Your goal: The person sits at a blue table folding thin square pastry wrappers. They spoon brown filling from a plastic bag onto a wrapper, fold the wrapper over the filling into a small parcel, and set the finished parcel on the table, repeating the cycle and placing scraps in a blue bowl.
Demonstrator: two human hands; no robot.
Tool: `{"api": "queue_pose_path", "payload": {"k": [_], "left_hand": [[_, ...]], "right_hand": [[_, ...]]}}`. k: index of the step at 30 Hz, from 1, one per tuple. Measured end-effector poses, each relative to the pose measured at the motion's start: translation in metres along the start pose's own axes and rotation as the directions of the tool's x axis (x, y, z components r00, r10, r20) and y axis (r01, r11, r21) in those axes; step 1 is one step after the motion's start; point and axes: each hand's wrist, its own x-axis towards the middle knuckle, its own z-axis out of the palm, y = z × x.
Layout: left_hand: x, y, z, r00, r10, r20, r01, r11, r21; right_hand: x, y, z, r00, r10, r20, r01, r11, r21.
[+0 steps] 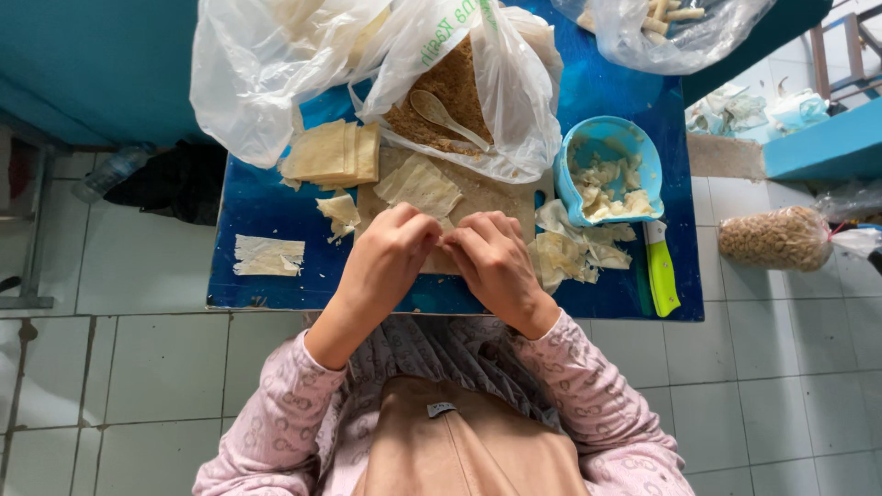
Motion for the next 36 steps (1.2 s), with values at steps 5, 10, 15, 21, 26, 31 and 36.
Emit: {"api": "queue_pose_path", "payload": {"k": [5, 10, 15, 21, 26, 31, 36], "left_hand": [[-0.004, 0.007, -0.010, 0.990, 0.144, 0.005, -0.142, 0.974, 0.175], [-0.001, 0.008, -0.008, 0.984, 0.150, 0.094, -0.172, 0.943, 0.286], [0.007, -0.006, -0.004, 0.981, 0.135, 0.137, -0.161, 0.966, 0.201], [0.016, -0.020, 0.008, 0.984, -0.006, 0.179, -0.024, 0.986, 0.165], [0.020, -0.012, 0.001, 0.979, -0.134, 0.151, 0.099, 0.970, 0.224], [0.004, 0.004, -0.008, 0.988, 0.152, -0.024, -0.149, 0.982, 0.115], [-0.006, 0.005, -0.002, 0.988, 0.145, 0.053, -0.154, 0.915, 0.373]], "right_hand": [[0.000, 0.004, -0.001, 0.996, 0.068, 0.051, -0.070, 0.996, 0.053], [0.000, 0.005, -0.003, 0.981, 0.168, 0.099, -0.183, 0.968, 0.173], [0.002, 0.005, 0.000, 0.956, 0.277, 0.101, -0.291, 0.941, 0.175], [0.003, -0.004, 0.003, 0.991, 0.131, 0.016, -0.132, 0.985, 0.112], [0.000, -0.006, 0.002, 0.999, 0.040, -0.002, -0.040, 0.998, -0.038], [-0.006, -0.008, 0.004, 0.996, -0.072, -0.047, 0.061, 0.978, -0.199], [-0.008, -0.009, 0.007, 0.997, -0.035, -0.064, 0.021, 0.978, -0.207]]}}
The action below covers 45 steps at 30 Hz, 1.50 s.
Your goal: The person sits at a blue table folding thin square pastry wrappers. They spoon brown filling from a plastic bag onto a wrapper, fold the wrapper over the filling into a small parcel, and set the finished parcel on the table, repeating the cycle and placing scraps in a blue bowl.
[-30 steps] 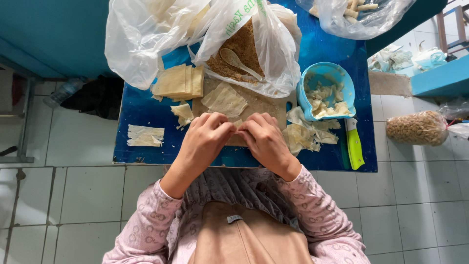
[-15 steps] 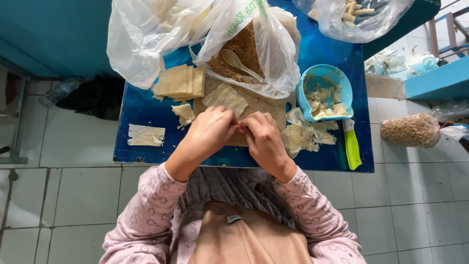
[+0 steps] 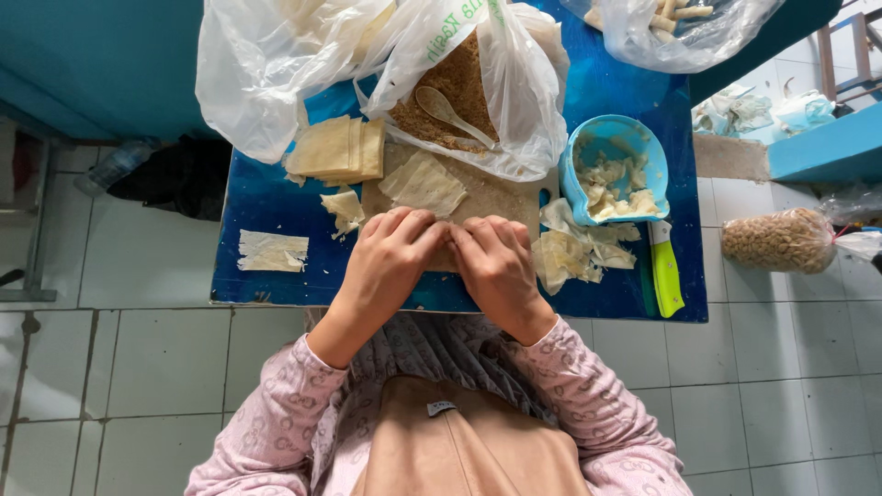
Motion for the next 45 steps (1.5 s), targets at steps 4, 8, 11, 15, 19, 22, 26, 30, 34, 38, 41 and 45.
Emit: {"api": "queue_pose_path", "payload": {"k": [4, 8, 11, 15, 19, 22, 26, 30, 34, 38, 41, 45], "left_hand": [[-0.006, 0.002, 0.002, 0.998, 0.063, 0.031, -0.067, 0.987, 0.146], [-0.008, 0.003, 0.004, 0.997, 0.065, -0.040, -0.061, 0.993, 0.098], [-0.006, 0.001, 0.004, 1.000, 0.015, -0.027, -0.014, 0.999, 0.031], [-0.012, 0.007, 0.001, 0.998, -0.068, 0.005, 0.068, 0.992, -0.106], [-0.025, 0.018, 0.002, 0.993, -0.079, -0.086, 0.078, 0.997, -0.021], [-0.029, 0.017, 0.004, 0.998, -0.022, -0.067, 0.019, 0.999, -0.048], [-0.031, 0.018, 0.006, 0.999, 0.001, -0.046, 0.000, 1.000, 0.026], [-0.030, 0.017, 0.003, 0.999, -0.024, -0.042, 0.022, 0.999, -0.039], [-0.021, 0.009, -0.001, 0.991, -0.109, -0.080, 0.092, 0.977, -0.194], [0.002, -0.017, 0.001, 0.965, -0.199, -0.173, 0.154, 0.959, -0.239], [0.019, -0.037, 0.004, 0.953, -0.249, -0.174, 0.209, 0.953, -0.221], [0.027, -0.047, 0.011, 0.945, -0.220, -0.240, 0.221, 0.975, -0.025]], "right_hand": [[-0.001, 0.000, -0.001, 0.995, 0.087, -0.057, -0.083, 0.994, 0.078], [0.002, -0.001, 0.002, 0.993, 0.117, -0.023, -0.112, 0.982, 0.151], [0.006, 0.001, 0.002, 0.986, 0.166, 0.034, -0.169, 0.966, 0.197], [0.002, -0.001, -0.004, 0.984, 0.126, 0.123, -0.154, 0.955, 0.252], [-0.005, -0.009, -0.006, 0.990, 0.116, 0.083, -0.132, 0.965, 0.227], [-0.007, -0.013, -0.004, 0.997, 0.071, 0.004, -0.071, 0.992, 0.109], [-0.011, -0.015, -0.004, 0.998, 0.059, -0.005, -0.059, 0.998, 0.007], [-0.013, -0.014, -0.004, 0.993, 0.113, -0.029, -0.109, 0.989, 0.103], [-0.006, -0.010, -0.002, 0.997, 0.076, -0.034, -0.073, 0.993, 0.089], [0.009, -0.004, -0.003, 0.998, 0.064, 0.013, -0.065, 0.994, 0.091], [0.015, 0.007, -0.009, 0.999, 0.032, 0.044, -0.039, 0.986, 0.159], [0.020, 0.077, -0.041, 0.994, 0.105, 0.037, -0.107, 0.993, 0.054]]}}
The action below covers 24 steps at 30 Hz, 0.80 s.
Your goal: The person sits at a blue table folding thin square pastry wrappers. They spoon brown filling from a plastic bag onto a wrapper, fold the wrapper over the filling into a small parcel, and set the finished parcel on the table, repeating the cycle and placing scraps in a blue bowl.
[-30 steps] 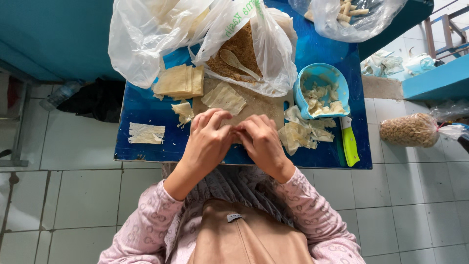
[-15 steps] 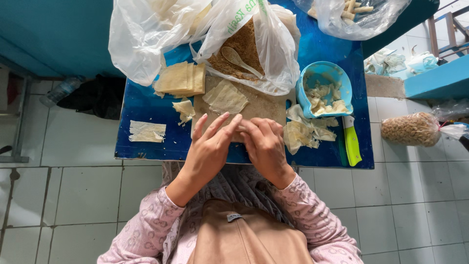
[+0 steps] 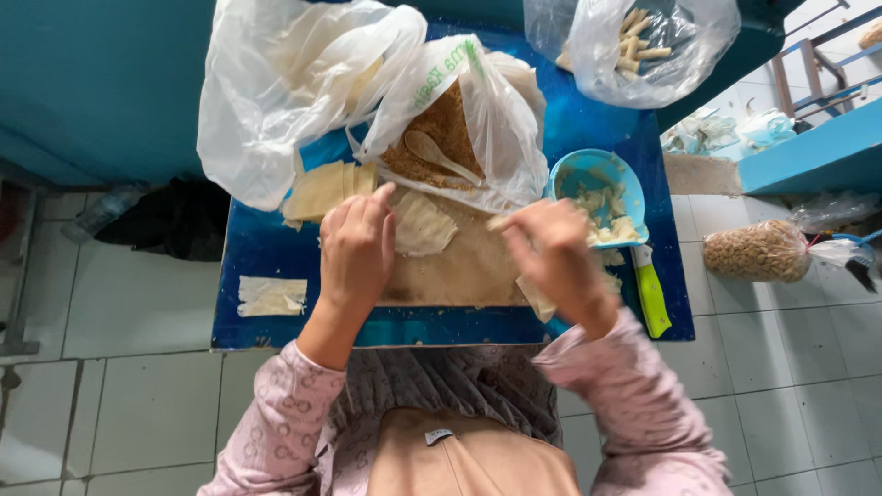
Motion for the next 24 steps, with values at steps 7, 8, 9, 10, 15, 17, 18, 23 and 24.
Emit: {"api": "queue_pose_path", "payload": {"k": [7, 8, 9, 10, 15, 17, 18, 23, 24], "left_hand": [[-0.006, -0.007, 0.007, 0.998, 0.018, -0.054, -0.007, 0.981, 0.195], [-0.006, -0.007, 0.007, 0.998, 0.012, -0.064, 0.000, 0.982, 0.188], [-0.006, -0.008, 0.007, 0.997, 0.007, -0.076, 0.007, 0.984, 0.180], [-0.005, -0.008, 0.006, 0.997, -0.001, -0.078, 0.014, 0.987, 0.160], [-0.006, -0.006, 0.004, 0.997, -0.015, -0.076, 0.020, 0.998, 0.065], [-0.007, -0.006, 0.005, 0.997, -0.029, -0.070, 0.033, 0.998, 0.059], [-0.007, -0.006, 0.006, 0.997, -0.035, -0.065, 0.038, 0.998, 0.055], [-0.010, -0.005, 0.007, 0.998, -0.021, -0.051, 0.023, 0.998, 0.051], [-0.010, -0.004, 0.007, 0.998, -0.011, -0.060, 0.014, 0.999, 0.048]], "right_hand": [[0.099, 0.182, -0.067, 0.991, -0.061, -0.118, -0.060, 0.589, -0.806], [0.104, 0.184, -0.068, 0.985, -0.108, -0.137, -0.055, 0.549, -0.834], [0.110, 0.182, -0.069, 0.976, -0.155, -0.154, -0.055, 0.508, -0.860], [0.108, 0.170, -0.067, 0.970, -0.176, -0.165, -0.044, 0.543, -0.838], [0.052, 0.030, 0.005, 0.893, -0.435, 0.117, 0.444, 0.807, -0.389], [0.034, -0.016, 0.024, 0.868, -0.459, 0.190, 0.485, 0.865, -0.128], [0.029, -0.031, 0.027, 0.849, -0.486, 0.210, 0.521, 0.837, -0.170], [0.039, -0.052, 0.023, 0.842, -0.469, 0.267, 0.530, 0.813, -0.241], [0.039, -0.053, 0.020, 0.837, -0.478, 0.266, 0.539, 0.804, -0.252]]}}
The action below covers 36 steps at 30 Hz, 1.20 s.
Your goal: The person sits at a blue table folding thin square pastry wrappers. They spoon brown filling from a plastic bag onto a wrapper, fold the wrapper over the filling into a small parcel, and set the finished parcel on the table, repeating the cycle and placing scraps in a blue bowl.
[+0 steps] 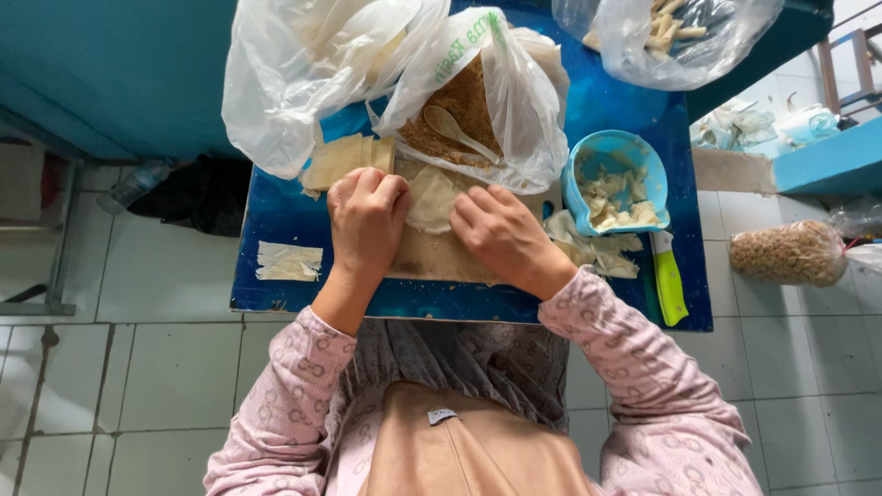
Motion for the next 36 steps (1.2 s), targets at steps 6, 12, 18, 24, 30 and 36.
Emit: {"api": "queue_pose_path", "payload": {"k": [6, 12, 18, 24, 30, 36], "left_hand": [[0.001, 0.005, -0.003, 0.997, 0.069, -0.025, -0.066, 0.991, 0.113], [-0.023, 0.047, -0.015, 0.998, 0.032, -0.048, -0.021, 0.979, 0.204], [-0.024, 0.077, -0.004, 0.973, -0.157, 0.171, 0.138, 0.984, 0.114], [-0.028, 0.075, 0.014, 0.982, -0.103, 0.160, 0.100, 0.995, 0.028], [-0.026, 0.073, 0.014, 0.957, -0.198, 0.212, 0.240, 0.951, -0.196], [-0.020, 0.062, -0.006, 0.929, -0.246, 0.275, 0.340, 0.861, -0.379]], "right_hand": [[-0.034, -0.016, -0.016, 0.979, 0.068, 0.193, -0.100, 0.982, 0.162], [-0.035, 0.015, 0.010, 0.847, 0.524, -0.083, -0.468, 0.811, 0.351], [0.003, 0.048, 0.057, 0.737, 0.676, 0.009, -0.643, 0.698, 0.316], [0.010, 0.048, 0.069, 0.650, 0.752, 0.111, -0.729, 0.574, 0.373], [0.015, 0.052, 0.068, 0.628, 0.770, 0.113, -0.729, 0.530, 0.434], [0.011, 0.071, 0.056, 0.550, 0.830, 0.098, -0.639, 0.342, 0.689]]}}
